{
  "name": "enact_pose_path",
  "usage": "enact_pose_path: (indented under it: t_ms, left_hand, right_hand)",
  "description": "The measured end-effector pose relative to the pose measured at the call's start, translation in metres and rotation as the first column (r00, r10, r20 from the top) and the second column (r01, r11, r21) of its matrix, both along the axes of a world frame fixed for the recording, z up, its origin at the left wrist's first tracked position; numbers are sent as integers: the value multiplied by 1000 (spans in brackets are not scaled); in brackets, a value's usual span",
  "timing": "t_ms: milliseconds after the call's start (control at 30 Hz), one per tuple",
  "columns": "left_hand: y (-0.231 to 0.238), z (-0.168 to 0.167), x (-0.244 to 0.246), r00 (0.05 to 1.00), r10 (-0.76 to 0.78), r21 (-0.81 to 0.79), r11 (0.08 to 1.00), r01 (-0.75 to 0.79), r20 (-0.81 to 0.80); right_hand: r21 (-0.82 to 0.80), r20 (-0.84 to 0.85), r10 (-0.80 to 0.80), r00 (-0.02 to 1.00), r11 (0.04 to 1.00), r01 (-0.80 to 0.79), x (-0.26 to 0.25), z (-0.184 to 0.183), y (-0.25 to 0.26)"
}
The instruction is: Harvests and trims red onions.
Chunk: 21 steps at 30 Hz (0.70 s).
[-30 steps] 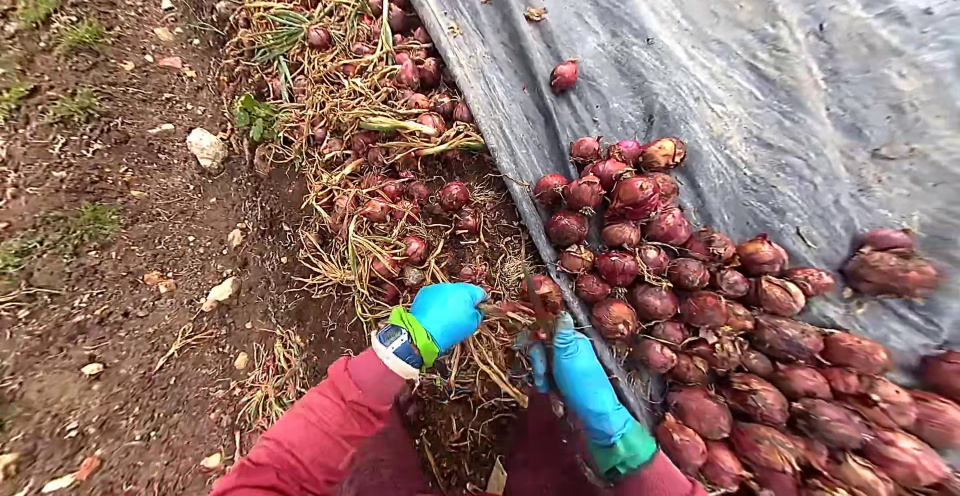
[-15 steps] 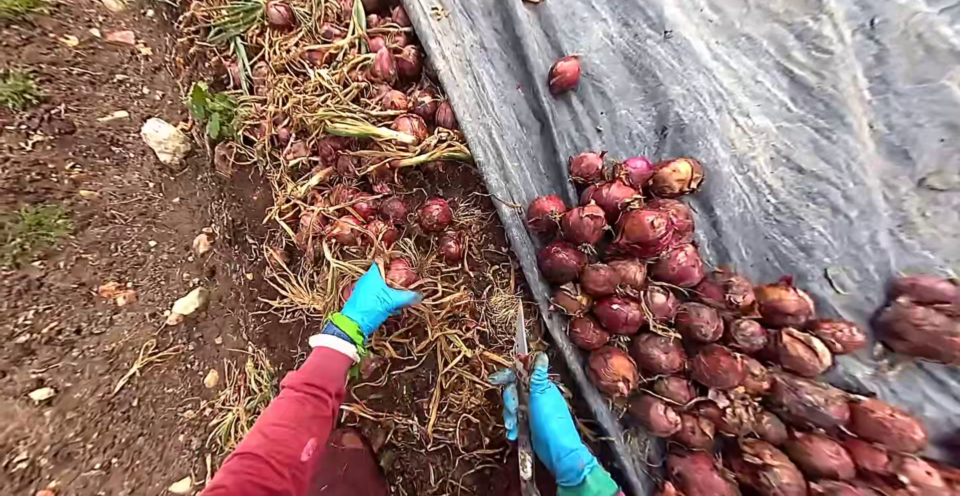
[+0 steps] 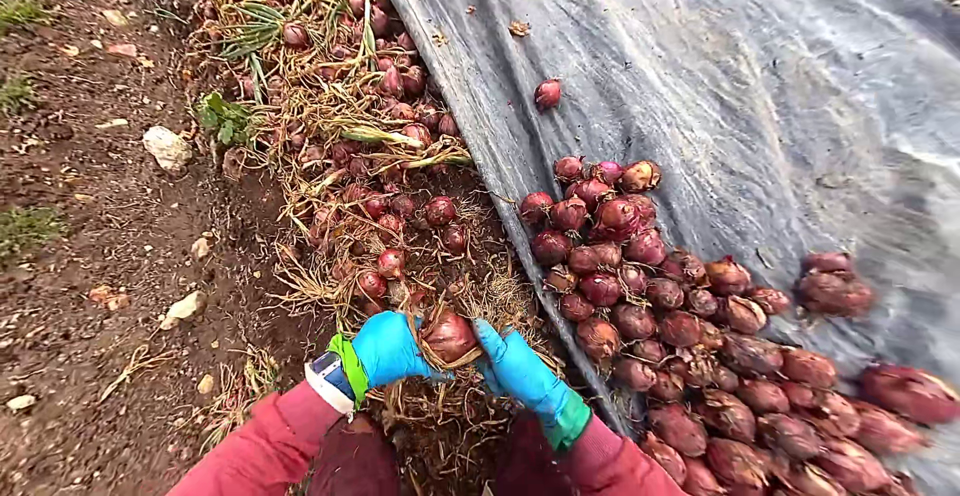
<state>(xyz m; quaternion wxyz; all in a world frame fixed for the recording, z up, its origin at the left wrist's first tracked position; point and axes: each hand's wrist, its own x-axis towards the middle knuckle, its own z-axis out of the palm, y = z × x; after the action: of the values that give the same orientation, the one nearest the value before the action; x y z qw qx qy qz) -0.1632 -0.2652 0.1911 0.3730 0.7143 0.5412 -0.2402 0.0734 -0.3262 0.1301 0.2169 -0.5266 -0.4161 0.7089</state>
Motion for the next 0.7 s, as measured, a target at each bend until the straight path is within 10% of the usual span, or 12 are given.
enact_pose_path:
  t_ms: [133,233,367,467,700]
  left_hand:
    - [-13,-6,5,944,206,51,973,-226,260]
    - [-4,-19,16,852,390,112,885,-452,350]
    - [-2,6,87,990,31,13,999,-33,137]
    - [-6,12,142,932,-352,-156,919,361,86]
    - [44,-20,157,964,-258,50,966,255,60]
  right_hand:
    - [-68,-438,-157,885,988,142,19,6,-31]
    - [-37,-340,-250,907,967,252,27,7,-41]
    - [-68,81,19,997,998,-14,61,-29,-34]
    - [-83,126,119,985,991,-109,87,-28,-38]
    - [45,35,-585,810,811,584,124,-26,-55]
